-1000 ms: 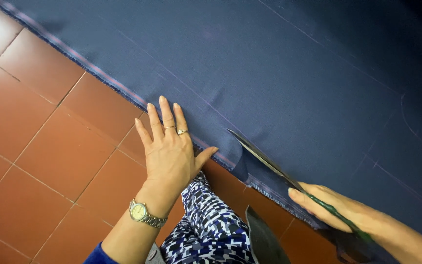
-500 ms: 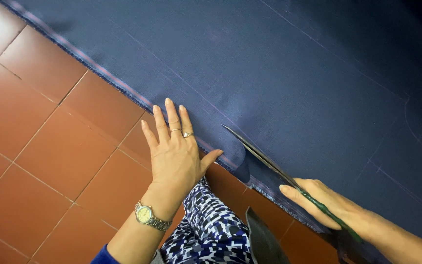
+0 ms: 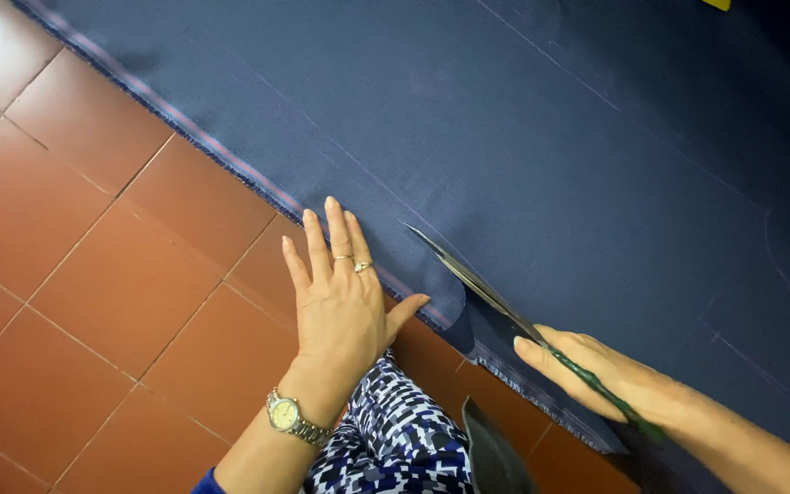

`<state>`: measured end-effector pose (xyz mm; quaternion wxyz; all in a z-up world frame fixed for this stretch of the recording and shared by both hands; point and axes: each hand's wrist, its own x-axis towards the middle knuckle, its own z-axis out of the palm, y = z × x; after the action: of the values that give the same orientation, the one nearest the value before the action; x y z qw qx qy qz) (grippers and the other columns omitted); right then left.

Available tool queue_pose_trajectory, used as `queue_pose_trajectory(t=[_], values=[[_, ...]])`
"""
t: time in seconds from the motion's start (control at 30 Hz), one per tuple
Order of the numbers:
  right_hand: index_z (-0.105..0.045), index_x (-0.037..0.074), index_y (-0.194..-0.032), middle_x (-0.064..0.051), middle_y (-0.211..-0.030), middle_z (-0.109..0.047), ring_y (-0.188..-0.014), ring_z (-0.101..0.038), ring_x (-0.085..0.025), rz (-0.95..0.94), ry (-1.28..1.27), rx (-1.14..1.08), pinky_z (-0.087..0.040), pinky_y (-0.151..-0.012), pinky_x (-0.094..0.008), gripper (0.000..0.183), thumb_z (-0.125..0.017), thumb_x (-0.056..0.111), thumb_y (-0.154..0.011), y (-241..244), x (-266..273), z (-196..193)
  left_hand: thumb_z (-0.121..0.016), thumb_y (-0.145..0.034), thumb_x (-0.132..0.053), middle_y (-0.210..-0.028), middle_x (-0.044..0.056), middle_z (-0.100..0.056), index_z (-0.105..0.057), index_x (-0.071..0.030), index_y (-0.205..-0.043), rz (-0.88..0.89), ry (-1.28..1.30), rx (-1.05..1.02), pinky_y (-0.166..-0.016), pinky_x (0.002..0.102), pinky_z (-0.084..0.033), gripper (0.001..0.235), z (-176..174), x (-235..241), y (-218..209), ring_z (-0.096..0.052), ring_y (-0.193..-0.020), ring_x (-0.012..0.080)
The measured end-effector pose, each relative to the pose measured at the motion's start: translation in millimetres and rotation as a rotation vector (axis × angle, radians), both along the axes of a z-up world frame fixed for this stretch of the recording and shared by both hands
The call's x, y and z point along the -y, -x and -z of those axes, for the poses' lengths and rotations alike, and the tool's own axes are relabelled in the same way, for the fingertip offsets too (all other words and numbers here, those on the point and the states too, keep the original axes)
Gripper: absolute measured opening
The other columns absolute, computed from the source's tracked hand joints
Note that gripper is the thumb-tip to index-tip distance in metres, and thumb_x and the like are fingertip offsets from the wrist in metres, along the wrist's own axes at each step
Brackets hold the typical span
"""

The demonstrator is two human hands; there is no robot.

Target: Marking a pattern on blue fabric with chalk and rulers, then cutting the fabric with large tailor's scissors.

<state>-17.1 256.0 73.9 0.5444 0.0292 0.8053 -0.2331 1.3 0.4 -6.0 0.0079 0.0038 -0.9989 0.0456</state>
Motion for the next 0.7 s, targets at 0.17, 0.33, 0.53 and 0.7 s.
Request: queue_pose_trajectory(t=[0.17, 0.33, 0.53, 0.7], values=[[-0.039, 0.016, -0.076, 0.003, -0.074, -0.038, -0.067, -0.036, -0.012, -0.006, 0.053, -0.067, -0.037, -0.064, -0.031, 0.039, -0.043, 0.047, -0.100, -2, 2, 8, -0.042, -0.069, -0.093, -0.155, 0.025, -0.023, -0.032, 0.004, -0.146, -0.001, 0.009, -0.008, -0.112, 0.061, -0.019, 0.124, -2, 0, 0, -0.022, -0.142, 0.0432], [-0.037, 0.018, -0.069, 0.005, -0.064, -0.038, -0.057, -0.034, -0.009, -0.020, -0.004, -0.129, -0.035, -0.055, -0.026, 0.046, -0.042, 0.052, -0.098, -7, -4, 21, -0.041, -0.069, -0.092, -0.156, 0.025, -0.020, -0.030, 0.005, -0.145, 0.003, -0.008, 0.029, -0.113, 0.062, -0.016, 0.123, -2, 0, 1, -0.018, -0.143, 0.0456], [-0.042, 0.017, -0.075, 0.003, -0.071, -0.041, -0.062, -0.037, -0.012, 0.038, -0.035, 0.014, -0.036, -0.059, -0.029, 0.041, -0.041, 0.051, -0.098, 0, 9, -1, -0.042, -0.067, -0.093, -0.155, 0.024, -0.022, -0.035, 0.003, -0.144, -0.011, 0.008, 0.018, -0.113, 0.062, -0.018, 0.124, -3, -1, 1, -0.020, -0.142, 0.0443], [-0.031, 0.015, -0.073, 0.003, -0.069, -0.030, -0.061, -0.030, -0.013, 0.113, 0.073, -0.014, -0.033, -0.060, -0.033, 0.043, -0.049, 0.042, -0.102, 12, 30, -14, -0.042, -0.067, -0.093, -0.155, 0.024, -0.022, -0.033, 0.004, -0.145, -0.011, -0.004, 0.005, -0.113, 0.061, -0.019, 0.125, -4, 0, 2, -0.021, -0.143, 0.0437]])
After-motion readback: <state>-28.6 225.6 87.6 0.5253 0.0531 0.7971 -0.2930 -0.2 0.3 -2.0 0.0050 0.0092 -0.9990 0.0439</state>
